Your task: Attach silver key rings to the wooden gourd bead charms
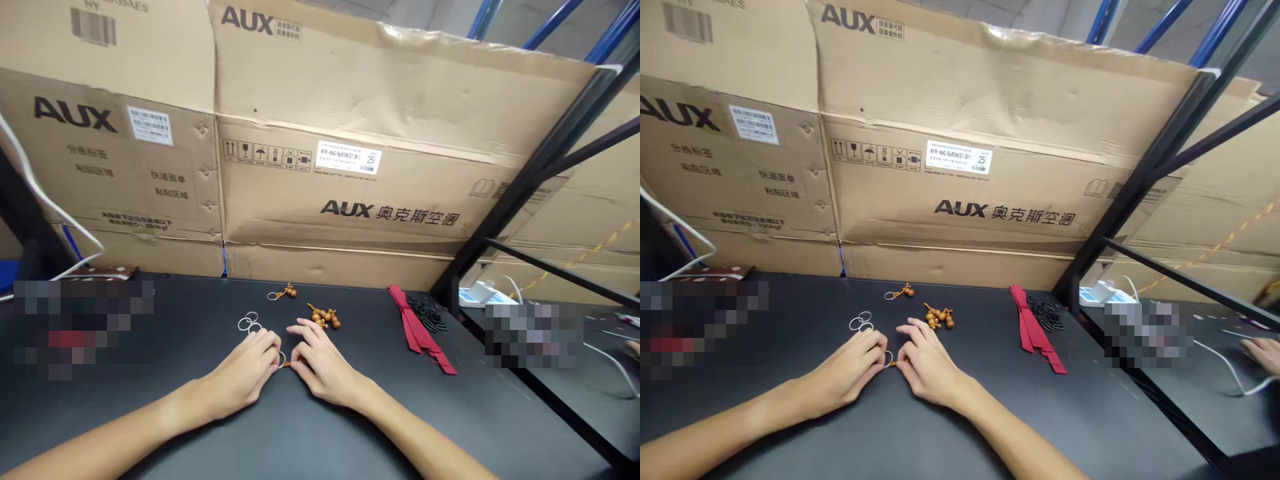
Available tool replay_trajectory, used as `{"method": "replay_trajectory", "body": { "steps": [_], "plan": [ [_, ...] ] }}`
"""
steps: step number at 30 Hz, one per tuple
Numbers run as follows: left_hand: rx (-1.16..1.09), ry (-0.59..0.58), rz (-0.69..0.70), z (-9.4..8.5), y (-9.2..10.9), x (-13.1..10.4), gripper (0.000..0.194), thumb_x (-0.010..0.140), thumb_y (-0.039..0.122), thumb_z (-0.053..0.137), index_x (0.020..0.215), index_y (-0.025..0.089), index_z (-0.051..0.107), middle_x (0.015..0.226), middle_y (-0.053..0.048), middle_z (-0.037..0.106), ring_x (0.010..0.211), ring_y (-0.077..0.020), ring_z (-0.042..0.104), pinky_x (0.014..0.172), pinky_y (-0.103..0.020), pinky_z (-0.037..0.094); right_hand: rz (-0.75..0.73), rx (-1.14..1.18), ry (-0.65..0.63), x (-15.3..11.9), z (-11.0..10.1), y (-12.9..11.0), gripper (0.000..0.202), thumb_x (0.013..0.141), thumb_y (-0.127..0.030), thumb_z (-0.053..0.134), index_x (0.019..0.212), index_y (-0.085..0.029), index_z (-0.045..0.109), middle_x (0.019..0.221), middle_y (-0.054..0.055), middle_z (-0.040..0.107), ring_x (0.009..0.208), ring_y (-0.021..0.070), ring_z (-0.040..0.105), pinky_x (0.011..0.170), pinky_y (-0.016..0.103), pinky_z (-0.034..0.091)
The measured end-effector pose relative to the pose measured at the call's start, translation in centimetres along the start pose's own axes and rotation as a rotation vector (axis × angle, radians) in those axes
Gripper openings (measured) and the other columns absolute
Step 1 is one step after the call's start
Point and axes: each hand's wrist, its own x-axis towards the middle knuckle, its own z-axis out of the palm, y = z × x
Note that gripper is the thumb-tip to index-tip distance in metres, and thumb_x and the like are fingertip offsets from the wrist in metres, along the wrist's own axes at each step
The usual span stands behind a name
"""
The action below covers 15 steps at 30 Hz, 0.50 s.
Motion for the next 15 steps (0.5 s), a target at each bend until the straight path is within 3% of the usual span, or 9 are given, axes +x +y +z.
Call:
{"method": "replay_trajectory", "body": {
  "steps": [4,12,15],
  "plan": [
    [-0.064,-0.046,0.013,-0.5,-0.2,0.0,0.021,0.095,0.009,0.037,0.086,0.018,0.055,0.098,-0.007,0.053,0.084,-0.0192,0.049,0.077,-0.032,0.046,0.053,-0.018,0.036,0.0,0.2,0.6,0.010,0.091,-0.016,0.053,0.086,-0.017,0.061,0.133,0.013,0.051,0.138,0.0291,0.031,0.111,0.050,0.035],
    [-0.056,0.049,-0.016,-0.3,-0.2,-0.2,0.007,0.093,0.020,0.050,0.092,0.018,0.057,0.099,-0.007,0.053,0.088,-0.0208,0.052,0.082,-0.034,0.046,0.021,0.023,0.043,0.0,0.4,-0.2,0.008,0.091,-0.018,0.054,0.085,-0.018,0.060,0.132,0.012,0.052,0.138,0.0277,0.031,0.111,0.047,0.035],
    [-0.019,0.039,-0.015,0.1,-0.2,-0.2,0.015,0.095,0.016,0.044,0.086,0.017,0.055,0.097,-0.008,0.053,0.087,-0.0209,0.050,0.080,-0.035,0.045,0.016,0.036,0.048,-0.1,0.6,-0.6,0.008,0.090,-0.017,0.054,0.084,-0.018,0.060,0.130,0.012,0.053,0.137,0.0271,0.032,0.111,0.046,0.035]
  ]
}}
